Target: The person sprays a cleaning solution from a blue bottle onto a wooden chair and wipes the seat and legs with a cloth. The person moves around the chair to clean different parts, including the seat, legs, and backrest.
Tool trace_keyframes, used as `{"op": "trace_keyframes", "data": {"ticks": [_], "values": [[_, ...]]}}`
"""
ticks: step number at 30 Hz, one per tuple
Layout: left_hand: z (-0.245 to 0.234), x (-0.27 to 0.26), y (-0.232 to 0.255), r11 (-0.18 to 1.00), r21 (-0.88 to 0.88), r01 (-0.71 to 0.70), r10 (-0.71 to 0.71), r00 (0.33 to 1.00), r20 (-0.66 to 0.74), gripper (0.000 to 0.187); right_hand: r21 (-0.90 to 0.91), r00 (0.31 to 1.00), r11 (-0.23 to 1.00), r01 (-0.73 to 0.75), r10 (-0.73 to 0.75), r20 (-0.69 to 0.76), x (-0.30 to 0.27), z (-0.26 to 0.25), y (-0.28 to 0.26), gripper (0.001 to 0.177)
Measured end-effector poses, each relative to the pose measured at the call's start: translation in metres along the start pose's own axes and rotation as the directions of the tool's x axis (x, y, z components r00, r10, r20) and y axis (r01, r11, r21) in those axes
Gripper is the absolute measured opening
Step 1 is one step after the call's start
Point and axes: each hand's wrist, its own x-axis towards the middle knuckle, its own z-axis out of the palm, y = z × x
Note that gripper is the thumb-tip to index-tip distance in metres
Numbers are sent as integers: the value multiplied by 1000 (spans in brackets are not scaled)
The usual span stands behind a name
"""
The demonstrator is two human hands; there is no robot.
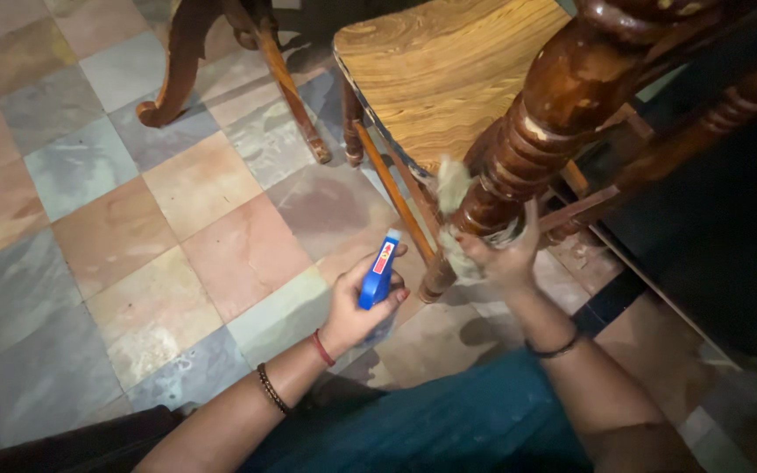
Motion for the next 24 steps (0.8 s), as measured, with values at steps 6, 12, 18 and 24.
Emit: {"op": "trace_keyframes", "data": {"ticks": [6,12,18,24], "values": [[4,1,2,1000,-11,-22,22,999,30,57,-440,941,873,208,-302,-155,-34,35,21,96],[11,9,-5,997,-77,9,-5,998,56,58,-161,973,960,-228,231,-5,-47,21,29,74],[11,8,-17,998,-35,43,-42,998,35,57,-496,970,865,68,60,237,-44,-9,36,94],[3,4,-25,998,-29,52,-52,999,18,57,-636,769,770,53,374,518,-43,-83,99,45]]}}
